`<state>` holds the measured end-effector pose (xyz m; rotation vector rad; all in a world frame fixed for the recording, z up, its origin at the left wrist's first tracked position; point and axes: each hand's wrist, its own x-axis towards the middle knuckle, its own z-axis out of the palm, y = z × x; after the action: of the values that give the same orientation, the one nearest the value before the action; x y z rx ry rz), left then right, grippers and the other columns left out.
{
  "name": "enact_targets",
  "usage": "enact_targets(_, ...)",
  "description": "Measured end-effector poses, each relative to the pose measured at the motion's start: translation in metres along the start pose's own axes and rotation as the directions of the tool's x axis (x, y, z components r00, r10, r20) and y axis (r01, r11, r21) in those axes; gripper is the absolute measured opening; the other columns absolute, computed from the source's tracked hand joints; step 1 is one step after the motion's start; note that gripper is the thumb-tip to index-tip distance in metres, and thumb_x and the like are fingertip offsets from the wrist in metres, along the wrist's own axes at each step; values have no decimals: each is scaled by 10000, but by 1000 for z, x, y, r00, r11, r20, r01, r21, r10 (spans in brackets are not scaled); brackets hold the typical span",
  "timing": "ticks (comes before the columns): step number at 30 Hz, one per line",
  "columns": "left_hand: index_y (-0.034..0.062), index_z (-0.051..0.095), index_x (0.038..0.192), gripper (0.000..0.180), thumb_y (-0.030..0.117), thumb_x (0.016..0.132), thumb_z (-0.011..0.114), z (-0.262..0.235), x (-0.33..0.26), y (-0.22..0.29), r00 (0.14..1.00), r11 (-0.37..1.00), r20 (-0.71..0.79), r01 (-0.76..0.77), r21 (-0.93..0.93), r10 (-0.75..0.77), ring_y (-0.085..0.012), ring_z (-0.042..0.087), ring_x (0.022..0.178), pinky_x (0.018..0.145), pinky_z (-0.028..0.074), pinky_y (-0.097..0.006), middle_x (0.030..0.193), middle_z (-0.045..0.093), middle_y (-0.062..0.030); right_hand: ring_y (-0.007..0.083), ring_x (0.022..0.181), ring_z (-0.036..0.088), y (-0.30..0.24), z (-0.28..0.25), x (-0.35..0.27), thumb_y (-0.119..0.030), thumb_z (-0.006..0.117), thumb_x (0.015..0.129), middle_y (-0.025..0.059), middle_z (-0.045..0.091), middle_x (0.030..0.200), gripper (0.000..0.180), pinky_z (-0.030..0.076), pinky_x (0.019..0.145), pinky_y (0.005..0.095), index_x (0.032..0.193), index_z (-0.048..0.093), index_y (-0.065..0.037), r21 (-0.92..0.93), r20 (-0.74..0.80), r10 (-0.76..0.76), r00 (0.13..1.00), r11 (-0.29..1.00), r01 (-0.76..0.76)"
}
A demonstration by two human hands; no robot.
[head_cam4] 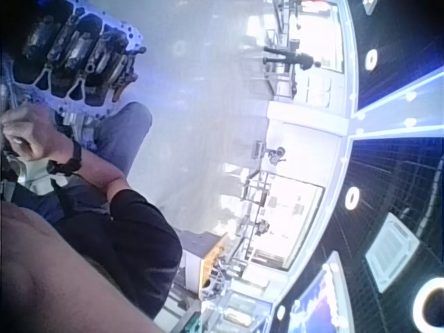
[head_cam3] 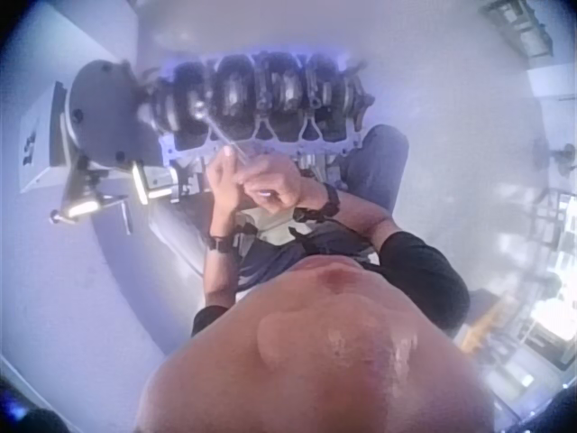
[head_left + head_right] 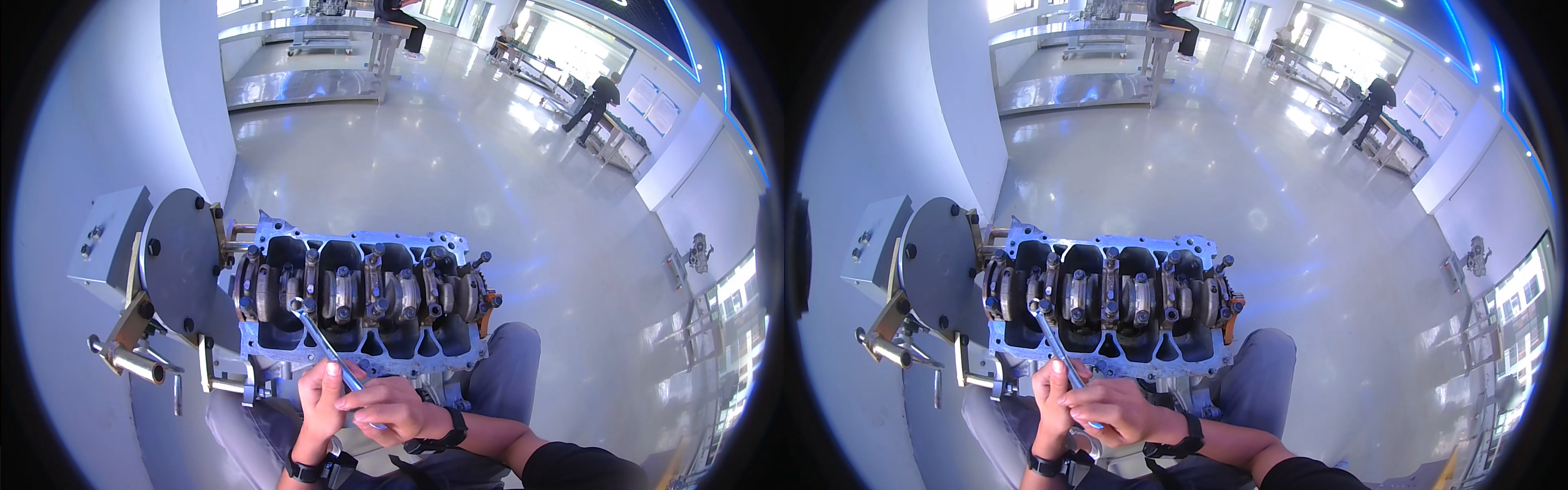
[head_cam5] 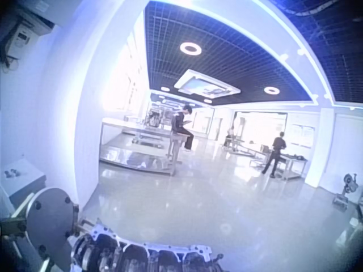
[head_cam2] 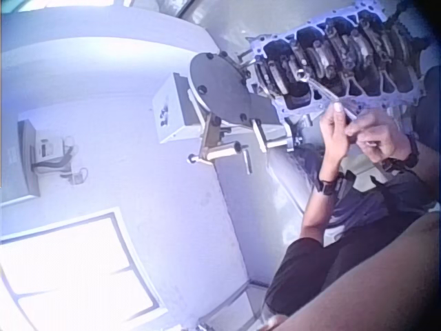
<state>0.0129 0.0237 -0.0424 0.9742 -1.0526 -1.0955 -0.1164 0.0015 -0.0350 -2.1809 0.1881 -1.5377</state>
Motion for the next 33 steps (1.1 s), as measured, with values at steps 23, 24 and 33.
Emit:
enact_targets(23, -10, 565, 592, 539, 395, 914, 411, -1, 2, 11, 969, 977, 139, -210, 24, 205, -129, 503, 425, 402, 361, -251, 515, 549, -66, 254, 811, 640, -10, -9, 2, -239, 620, 841, 126, 603, 1024, 208, 541, 660, 341, 945, 550, -74, 122, 169, -132, 977, 986, 112)
enact_targets(24, -9, 565, 596, 524, 378, 914, 413, -3, 2, 14, 970, 978, 138, -207, 25, 201, -137, 517, 435, 409, 377, -254, 524, 555, -69, 254, 814, 639, -10, -5, 4, -243, 619, 842, 126, 599, 1025, 212, 543, 662, 343, 945, 550, -71, 152, 153, -134, 979, 982, 111)
enact_targets(33, 7, 608, 753, 343, 238, 944, 442, -16, 1, 9, 989, 993, 144, 4, -119, 13, -31, 443, 488, 446, 348, -204, 549, 524, 20, 247, 770, 620, -11, 7, 8, -336, 545, 878, 104, 591, 1009, 267, 532, 668, 350, 985, 504, -95, -40, 191, -37, 981, 998, 45)
